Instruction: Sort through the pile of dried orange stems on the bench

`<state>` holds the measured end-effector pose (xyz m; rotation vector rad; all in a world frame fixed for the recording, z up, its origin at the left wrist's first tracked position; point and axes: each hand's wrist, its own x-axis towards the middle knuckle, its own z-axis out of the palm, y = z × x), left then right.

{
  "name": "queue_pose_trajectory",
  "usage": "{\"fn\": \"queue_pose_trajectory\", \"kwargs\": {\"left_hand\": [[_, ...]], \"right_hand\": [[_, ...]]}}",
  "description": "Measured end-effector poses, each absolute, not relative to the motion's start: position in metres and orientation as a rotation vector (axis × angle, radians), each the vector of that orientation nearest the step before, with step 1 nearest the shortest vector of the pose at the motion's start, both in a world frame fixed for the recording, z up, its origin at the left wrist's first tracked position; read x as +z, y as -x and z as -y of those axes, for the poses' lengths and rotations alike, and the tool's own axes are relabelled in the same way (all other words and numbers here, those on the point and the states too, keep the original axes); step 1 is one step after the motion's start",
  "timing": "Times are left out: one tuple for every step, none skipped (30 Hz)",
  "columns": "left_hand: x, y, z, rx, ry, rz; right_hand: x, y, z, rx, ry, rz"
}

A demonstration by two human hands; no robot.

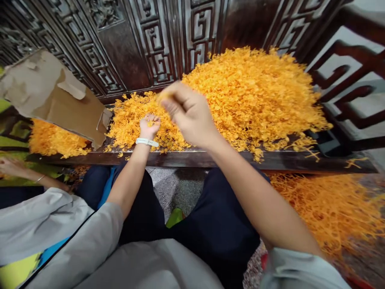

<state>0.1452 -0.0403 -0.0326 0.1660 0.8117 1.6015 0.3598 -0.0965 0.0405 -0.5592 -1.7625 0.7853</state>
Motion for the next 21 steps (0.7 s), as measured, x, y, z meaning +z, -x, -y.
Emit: {"fn": "queue_pose_trajectory", "kwargs": {"left_hand": [[-0.032,-0.144,0.040,1.631,-0.153,-0.762],[-0.031,-0.146,0.040,1.647,-0.153,-0.708],[-0.030,-0.151,0.040,1.650,-0.164,-0.662],[-0.028,-0.157,0.041,1.641,-0.184,-0.636],[-0.027,-0.165,0.041,1.622,-0.213,-0.631],[-0.026,-0.173,0.042,1.603,-0.241,-0.632],[-0.025,-0.180,0.042,1.581,-0.266,-0.638],[-0.025,-0.187,0.043,1.560,-0.290,-0.645],[-0.026,-0.193,0.043,1.542,-0.307,-0.651],[-0.027,-0.197,0.043,1.533,-0.315,-0.651],[-0.028,-0.199,0.043,1.531,-0.312,-0.647],[-0.029,-0.199,0.043,1.533,-0.301,-0.635],[-0.029,-0.197,0.042,1.536,-0.287,-0.616],[-0.030,-0.192,0.042,1.545,-0.270,-0.595],[-0.030,-0.186,0.041,1.565,-0.253,-0.577],[-0.030,-0.178,0.041,1.590,-0.238,-0.568],[-0.029,-0.169,0.040,1.623,-0.218,-0.568],[-0.028,-0.161,0.040,1.659,-0.199,-0.571],[-0.028,-0.153,0.040,1.683,-0.185,-0.574],[-0.027,-0.148,0.040,1.697,-0.178,-0.567],[-0.025,-0.144,0.041,1.695,-0.181,-0.553]], "right_hand": [[0.036,-0.365,0.087,0.789,0.653,1.661],[0.030,-0.368,0.076,0.792,0.748,1.600],[0.022,-0.371,0.066,0.793,0.835,1.587],[0.015,-0.372,0.059,0.788,0.912,1.614],[0.008,-0.372,0.055,0.775,0.979,1.671],[0.003,-0.369,0.055,0.755,1.031,1.749],[0.000,-0.365,0.057,0.726,1.063,1.840],[-0.001,-0.359,0.061,0.692,1.068,1.940],[-0.001,-0.353,0.066,0.656,1.043,2.046],[0.000,-0.347,0.072,0.619,0.995,2.151],[0.002,-0.341,0.077,0.583,0.931,2.247],[0.004,-0.335,0.082,0.555,0.861,2.323],[0.007,-0.331,0.088,0.543,0.787,2.372],[0.010,-0.327,0.094,0.555,0.713,2.387],[0.014,-0.323,0.101,0.598,0.636,2.372],[0.018,-0.320,0.110,0.665,0.541,2.345],[0.023,-0.317,0.119,0.741,0.429,2.317],[0.026,-0.314,0.128,0.809,0.318,2.293],[0.029,-0.313,0.135,0.846,0.238,2.278],[0.031,-0.313,0.139,0.837,0.212,2.269],[0.031,-0.313,0.139,0.785,0.250,2.268]]}}
